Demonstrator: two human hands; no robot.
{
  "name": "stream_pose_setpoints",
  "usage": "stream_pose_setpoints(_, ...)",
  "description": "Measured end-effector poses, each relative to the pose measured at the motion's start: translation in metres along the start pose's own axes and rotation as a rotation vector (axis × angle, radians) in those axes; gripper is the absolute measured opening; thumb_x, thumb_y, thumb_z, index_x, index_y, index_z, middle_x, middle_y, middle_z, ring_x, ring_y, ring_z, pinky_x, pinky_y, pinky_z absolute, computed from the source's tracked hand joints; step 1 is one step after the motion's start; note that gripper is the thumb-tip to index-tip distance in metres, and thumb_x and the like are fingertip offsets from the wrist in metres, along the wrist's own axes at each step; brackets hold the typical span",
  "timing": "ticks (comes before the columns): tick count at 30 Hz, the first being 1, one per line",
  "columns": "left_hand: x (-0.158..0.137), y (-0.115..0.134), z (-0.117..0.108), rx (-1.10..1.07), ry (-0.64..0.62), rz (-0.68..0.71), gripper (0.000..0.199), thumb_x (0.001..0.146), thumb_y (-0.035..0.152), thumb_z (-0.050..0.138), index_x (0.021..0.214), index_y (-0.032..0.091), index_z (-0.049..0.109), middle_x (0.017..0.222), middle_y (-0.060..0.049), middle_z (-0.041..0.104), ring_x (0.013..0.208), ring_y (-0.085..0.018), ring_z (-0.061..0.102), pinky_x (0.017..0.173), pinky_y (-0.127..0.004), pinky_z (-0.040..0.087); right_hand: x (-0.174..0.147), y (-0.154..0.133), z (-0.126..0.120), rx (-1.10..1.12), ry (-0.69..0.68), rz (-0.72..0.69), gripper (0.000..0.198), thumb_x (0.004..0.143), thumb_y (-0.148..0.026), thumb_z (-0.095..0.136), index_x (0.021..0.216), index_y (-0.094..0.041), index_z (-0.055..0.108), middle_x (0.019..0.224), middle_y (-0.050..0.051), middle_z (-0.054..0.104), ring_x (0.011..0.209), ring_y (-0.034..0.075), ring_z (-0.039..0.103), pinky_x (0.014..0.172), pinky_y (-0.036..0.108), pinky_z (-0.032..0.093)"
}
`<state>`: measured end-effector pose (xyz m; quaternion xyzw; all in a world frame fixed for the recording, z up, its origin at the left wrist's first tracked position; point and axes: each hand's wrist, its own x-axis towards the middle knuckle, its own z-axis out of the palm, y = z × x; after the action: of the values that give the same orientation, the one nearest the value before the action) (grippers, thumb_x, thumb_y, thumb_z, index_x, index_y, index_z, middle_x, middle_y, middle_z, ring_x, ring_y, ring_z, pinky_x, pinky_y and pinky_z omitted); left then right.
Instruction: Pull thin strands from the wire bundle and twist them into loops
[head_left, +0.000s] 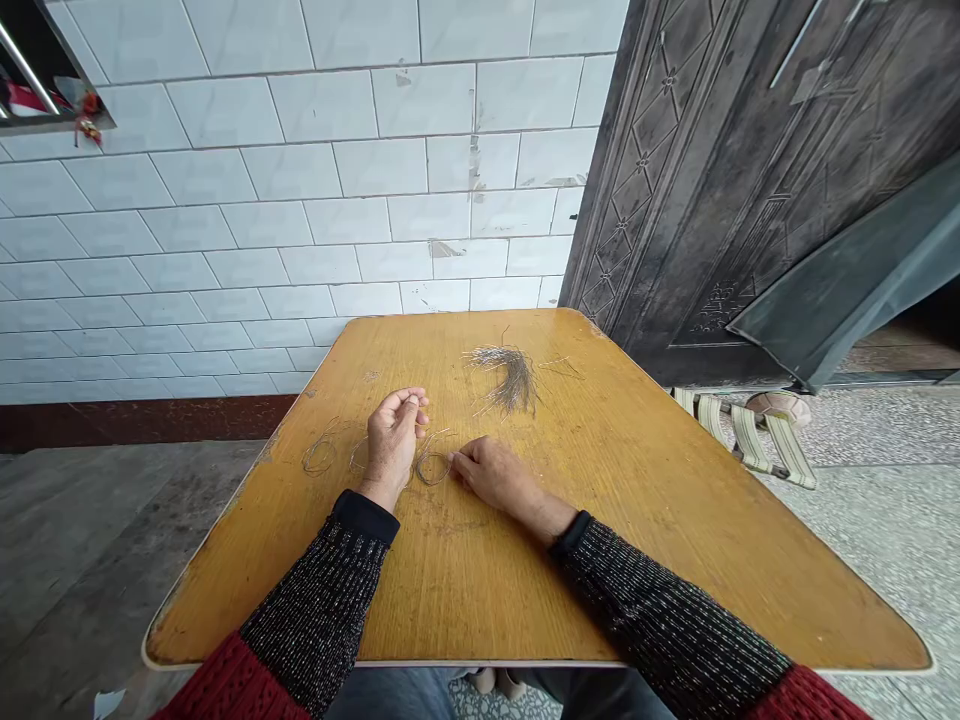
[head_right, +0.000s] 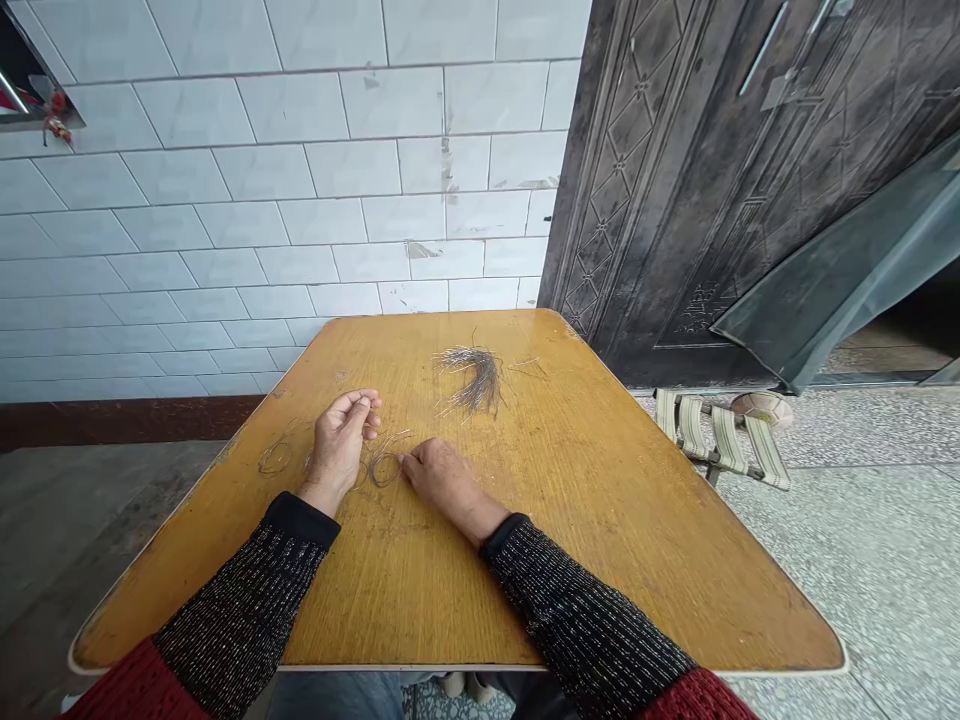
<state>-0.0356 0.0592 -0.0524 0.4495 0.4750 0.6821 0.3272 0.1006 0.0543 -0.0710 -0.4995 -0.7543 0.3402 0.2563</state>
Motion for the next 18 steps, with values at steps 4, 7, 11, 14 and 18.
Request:
stream_pose_setpoints(4,0.0,-0.002,-0.001,0.037,-0.02,-0.002,0.017,0.074,0.027,0.052,0.082,0.013,0.06,0.08,-0.004,0.059,0.055,-0.006,0.049,0.044,-0.016,0.037,-0.003,0.0,-0.006,-0.171,0.084,-0.044,0.031,0.078,-0.028,0.048,0.05,-0.017,0.057,0.051,0.003,0.056,0.047,0.009,0.042,0.047,0.022,0.026)
stream_pose_setpoints(7,-0.002,-0.004,-0.001,0.081,-0.056,0.015,0.018,0.076,0.028,0.052,0.084,0.014,0.06,0.079,-0.004,0.059,0.054,-0.007,0.049,0.044,-0.016,0.038,0.0,0.006,-0.018,-0.181,0.127,-0.027,0.03,0.079,-0.029,0.046,0.056,-0.016,0.06,0.054,0.002,0.057,0.048,0.009,0.044,0.048,0.022,0.027)
stream_pose_setpoints(11,-0.007,-0.004,0.002,0.179,-0.164,0.072,0.019,0.077,0.029,0.05,0.085,0.015,0.061,0.078,-0.004,0.06,0.055,-0.009,0.05,0.046,-0.018,0.04,0.013,0.025,-0.052,-0.2,0.216,0.024,0.029,0.079,-0.03,0.045,0.062,-0.016,0.063,0.053,0.0,0.056,0.048,0.009,0.046,0.048,0.02,0.029)
stream_pose_setpoints(14,-0.012,-0.005,0.004,0.243,-0.223,0.126,0.019,0.077,0.029,0.05,0.085,0.016,0.062,0.077,-0.005,0.063,0.057,-0.011,0.054,0.049,-0.02,0.043,0.027,0.044,-0.084,-0.261,0.355,0.101,0.025,0.079,-0.027,0.042,0.072,-0.016,0.064,0.062,0.002,0.06,0.055,0.011,0.05,0.052,0.021,0.031)
stream_pose_setpoints(18,-0.016,-0.007,0.007,0.298,-0.278,0.224,0.017,0.077,0.027,0.05,0.08,0.018,0.063,0.075,-0.005,0.064,0.062,-0.014,0.057,0.057,-0.024,0.046,0.048,0.067,-0.113,-0.342,0.483,0.244,0.027,0.08,-0.027,0.04,0.084,-0.015,0.064,0.077,0.008,0.064,0.07,0.015,0.056,0.056,0.023,0.032)
